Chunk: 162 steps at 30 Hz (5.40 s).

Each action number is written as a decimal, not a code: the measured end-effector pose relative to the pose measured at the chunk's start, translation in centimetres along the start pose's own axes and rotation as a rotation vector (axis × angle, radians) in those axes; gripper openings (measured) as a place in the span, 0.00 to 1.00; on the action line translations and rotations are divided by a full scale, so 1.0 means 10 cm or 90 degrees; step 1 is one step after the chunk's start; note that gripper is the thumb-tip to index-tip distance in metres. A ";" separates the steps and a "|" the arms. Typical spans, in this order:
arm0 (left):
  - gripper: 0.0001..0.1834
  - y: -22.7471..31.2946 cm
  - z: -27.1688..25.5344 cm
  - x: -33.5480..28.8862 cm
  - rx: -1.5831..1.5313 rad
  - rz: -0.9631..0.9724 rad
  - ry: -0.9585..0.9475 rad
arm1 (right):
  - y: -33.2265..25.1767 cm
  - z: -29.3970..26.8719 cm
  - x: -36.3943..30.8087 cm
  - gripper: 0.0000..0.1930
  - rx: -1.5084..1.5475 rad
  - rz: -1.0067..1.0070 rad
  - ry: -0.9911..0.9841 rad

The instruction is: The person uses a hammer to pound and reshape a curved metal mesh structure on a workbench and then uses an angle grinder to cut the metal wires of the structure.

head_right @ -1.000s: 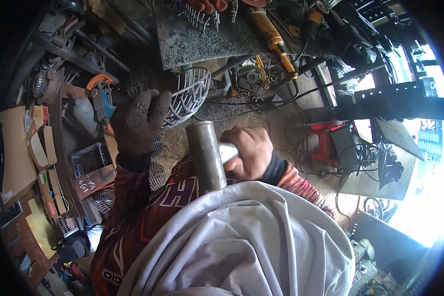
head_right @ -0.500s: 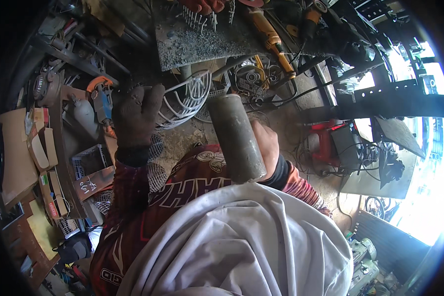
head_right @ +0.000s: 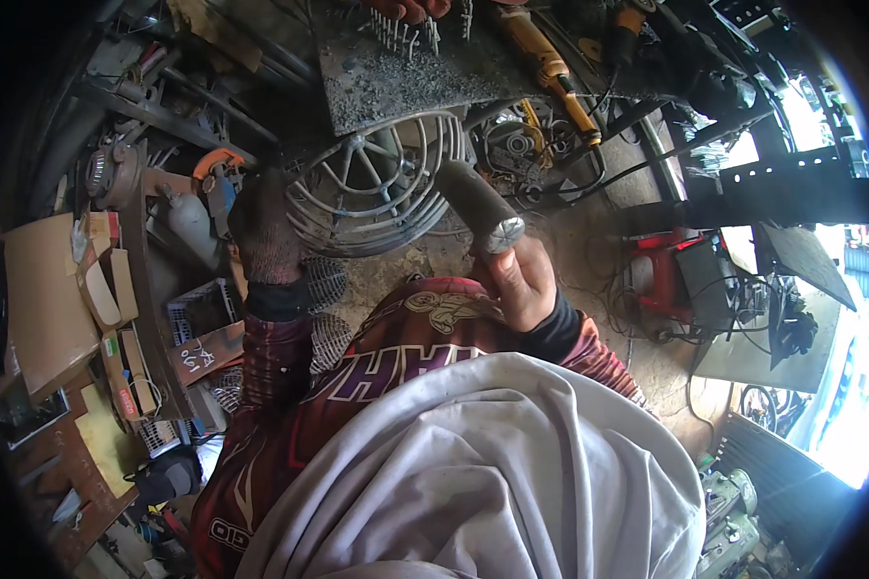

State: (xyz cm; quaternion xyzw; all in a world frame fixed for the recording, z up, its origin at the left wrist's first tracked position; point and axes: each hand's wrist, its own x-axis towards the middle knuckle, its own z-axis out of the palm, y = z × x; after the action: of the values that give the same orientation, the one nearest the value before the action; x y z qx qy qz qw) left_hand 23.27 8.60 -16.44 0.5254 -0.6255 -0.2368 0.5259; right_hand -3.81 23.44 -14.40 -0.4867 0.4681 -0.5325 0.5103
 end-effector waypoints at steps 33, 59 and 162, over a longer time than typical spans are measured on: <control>0.12 0.66 0.17 0.10 0.061 0.094 -0.084 | -0.24 0.10 0.19 0.16 -0.274 -0.219 -0.009; 0.21 0.58 0.32 0.23 0.115 0.184 -0.048 | -0.34 0.11 0.37 0.24 -0.221 -0.153 -0.021; 0.08 0.52 0.04 0.04 0.071 0.074 0.005 | -0.06 -0.18 -0.05 0.33 -0.074 -0.006 -0.003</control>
State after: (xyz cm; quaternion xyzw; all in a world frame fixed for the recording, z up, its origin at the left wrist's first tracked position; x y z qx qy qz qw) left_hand 20.86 9.90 -11.98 0.5174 -0.6653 -0.1685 0.5113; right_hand -5.66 23.97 -13.96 -0.5191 0.4948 -0.5053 0.4800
